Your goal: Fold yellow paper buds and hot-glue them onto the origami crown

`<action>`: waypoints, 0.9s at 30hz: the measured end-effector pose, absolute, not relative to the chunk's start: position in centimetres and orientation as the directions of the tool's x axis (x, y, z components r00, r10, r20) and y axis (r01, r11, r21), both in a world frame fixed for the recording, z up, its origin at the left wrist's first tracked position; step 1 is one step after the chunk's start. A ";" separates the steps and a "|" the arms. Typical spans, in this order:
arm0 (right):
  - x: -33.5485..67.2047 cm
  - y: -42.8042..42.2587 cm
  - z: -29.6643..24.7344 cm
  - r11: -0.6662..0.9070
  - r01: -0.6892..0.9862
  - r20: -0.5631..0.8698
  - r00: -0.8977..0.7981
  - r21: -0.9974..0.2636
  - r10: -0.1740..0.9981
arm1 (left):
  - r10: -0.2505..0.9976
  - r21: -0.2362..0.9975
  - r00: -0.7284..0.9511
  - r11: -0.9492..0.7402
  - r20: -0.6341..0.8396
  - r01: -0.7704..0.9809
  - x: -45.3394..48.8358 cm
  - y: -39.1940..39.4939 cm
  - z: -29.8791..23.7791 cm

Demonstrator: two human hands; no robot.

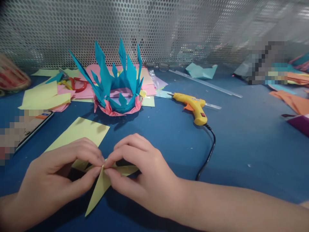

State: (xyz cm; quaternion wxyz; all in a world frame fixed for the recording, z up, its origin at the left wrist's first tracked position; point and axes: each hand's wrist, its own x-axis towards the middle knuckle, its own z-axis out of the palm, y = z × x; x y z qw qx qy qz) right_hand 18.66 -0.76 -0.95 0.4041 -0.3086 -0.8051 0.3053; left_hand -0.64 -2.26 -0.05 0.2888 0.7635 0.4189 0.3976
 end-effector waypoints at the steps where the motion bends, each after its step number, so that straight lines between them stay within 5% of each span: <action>1: 18.6 -0.8 -0.9 0.634 0.249 0.472 -0.486 -0.732 0.735 | 0.863 0.766 0.334 -0.495 0.378 0.410 -0.6 -2.3 0.0; 9: 18.6 -1.0 -0.9 0.701 0.245 0.509 -0.536 -0.669 0.673 | 0.839 0.746 0.332 -0.539 0.432 0.392 -0.3 -2.3 0.1; 17: 18.8 -0.6 -1.2 0.600 0.287 0.390 -0.543 -0.747 0.744 | 0.942 0.883 0.296 -0.272 0.162 0.383 -0.5 -2.8 -0.5; 27: 18.9 -0.1 -1.0 0.564 0.379 0.314 -0.546 -0.734 0.776 | 0.948 0.784 0.305 -0.260 0.094 0.563 -0.6 -2.3 -0.6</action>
